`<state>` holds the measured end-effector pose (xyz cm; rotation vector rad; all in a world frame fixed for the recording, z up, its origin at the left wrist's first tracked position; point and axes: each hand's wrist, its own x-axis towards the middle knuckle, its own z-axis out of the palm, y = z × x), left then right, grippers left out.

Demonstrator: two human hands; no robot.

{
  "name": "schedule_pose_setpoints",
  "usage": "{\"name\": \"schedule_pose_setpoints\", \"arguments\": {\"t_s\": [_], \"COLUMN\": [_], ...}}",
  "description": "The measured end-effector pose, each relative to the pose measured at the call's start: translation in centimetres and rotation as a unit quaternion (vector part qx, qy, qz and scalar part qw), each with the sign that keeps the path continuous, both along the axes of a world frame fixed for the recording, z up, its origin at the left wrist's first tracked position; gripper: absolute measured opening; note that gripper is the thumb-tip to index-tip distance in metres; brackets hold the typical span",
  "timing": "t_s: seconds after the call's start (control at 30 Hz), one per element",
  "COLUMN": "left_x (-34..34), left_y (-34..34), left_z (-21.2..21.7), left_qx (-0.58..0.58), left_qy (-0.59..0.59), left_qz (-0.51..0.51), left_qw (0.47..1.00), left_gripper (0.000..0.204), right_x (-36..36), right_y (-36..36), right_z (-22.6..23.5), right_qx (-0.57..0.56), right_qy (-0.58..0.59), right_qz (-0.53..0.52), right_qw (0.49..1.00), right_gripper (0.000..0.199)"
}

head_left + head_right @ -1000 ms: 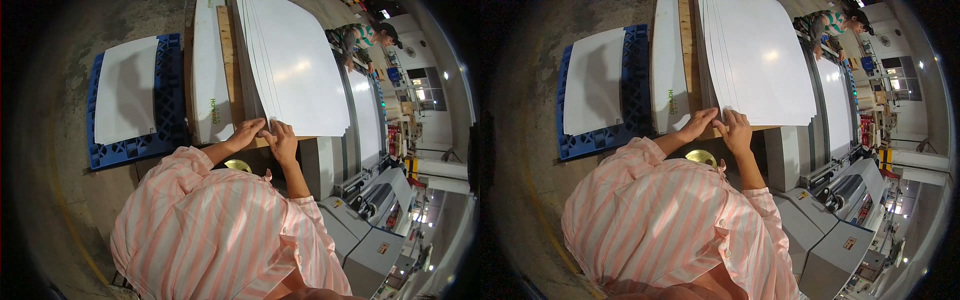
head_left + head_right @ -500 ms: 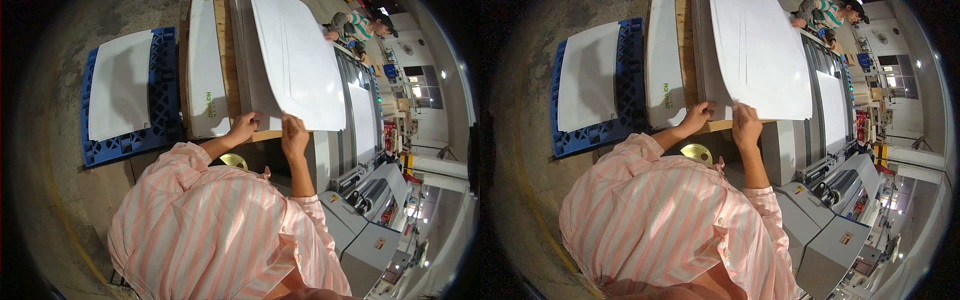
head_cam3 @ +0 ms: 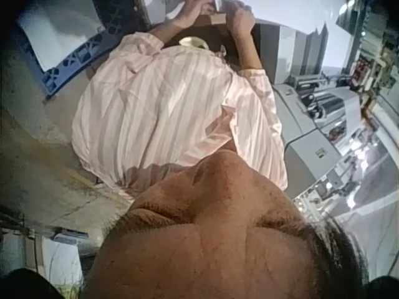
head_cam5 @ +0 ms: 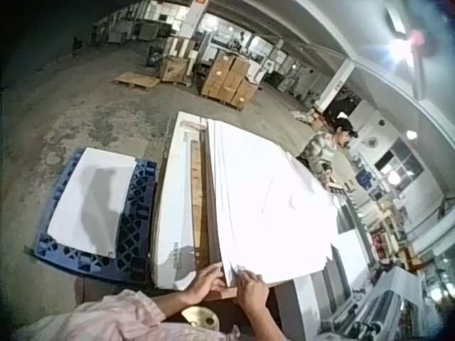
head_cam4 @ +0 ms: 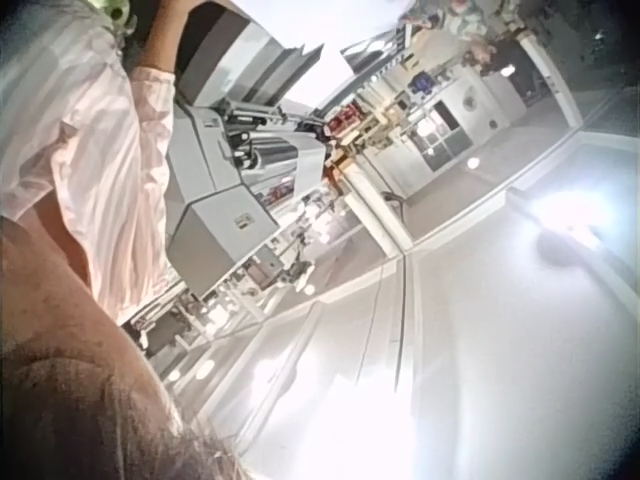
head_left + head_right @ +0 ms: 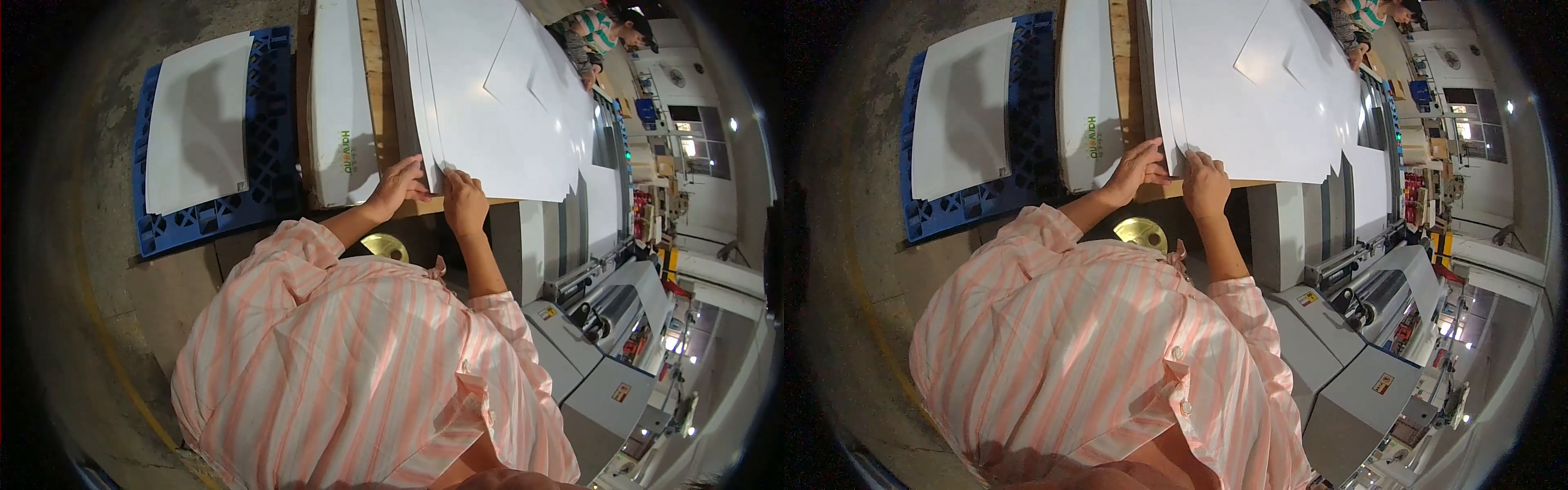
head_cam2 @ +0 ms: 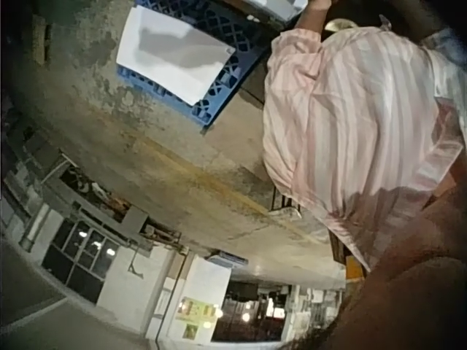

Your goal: The recorder and a coworker are feeding large white sheets of paper or material into an industrial lamination or coating machine.

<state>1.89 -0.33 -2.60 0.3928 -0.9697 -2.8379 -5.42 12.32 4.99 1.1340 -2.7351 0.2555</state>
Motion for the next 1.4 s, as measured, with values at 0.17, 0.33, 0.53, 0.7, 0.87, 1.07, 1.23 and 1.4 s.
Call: {"name": "schedule_pose_setpoints", "arguments": {"t_s": [0.17,0.33,0.53,0.7,0.87,1.07,1.23,1.4], "left_x": [0.4,-0.1,-0.5,-0.9,-0.8,-0.3,-1.0,-1.0], "left_y": [-0.3,-0.3,-0.3,-0.1,1.4,0.3,0.6,0.6], "left_z": [0.5,0.7,0.7,-0.5,2.1,0.1,-0.9,-1.0], "left_qx": [0.033,0.001,-0.101,-0.15,-0.248,-0.41,-0.468,-0.478], "left_qy": [0.037,0.037,0.03,0.005,0.001,0.019,0.022,0.009], "left_qz": [-0.016,-0.024,-0.034,-0.035,0.201,0.065,0.085,0.071], "left_qw": [0.999,0.999,0.994,0.988,0.948,0.909,0.879,0.875], "left_gripper": [0.052,0.047,0.045,0.051,0.042,0.023,0.021,0.019], "right_x": [1.1,1.0,-0.7,0.0,0.1,1.2,1.8,2.0], "right_y": [-0.8,-1.4,-0.3,-0.8,-0.1,-0.2,0.4,0.3], "right_z": [1.6,2.3,0.4,1.2,1.4,1.1,-0.6,-0.3], "right_qx": [-0.031,-0.033,-0.168,-0.084,-0.1,-0.11,-0.069,-0.075], "right_qy": [-0.084,-0.129,-0.261,-0.136,-0.004,0.017,-0.03,-0.056], "right_qz": [-0.002,-0.024,-0.062,-0.077,-0.005,0.068,0.07,0.056], "right_qw": [0.996,0.991,0.949,0.984,0.995,0.991,0.995,0.994], "right_gripper": [0.023,0.028,0.025,0.021,0.017,0.012,0.025,0.024]}}
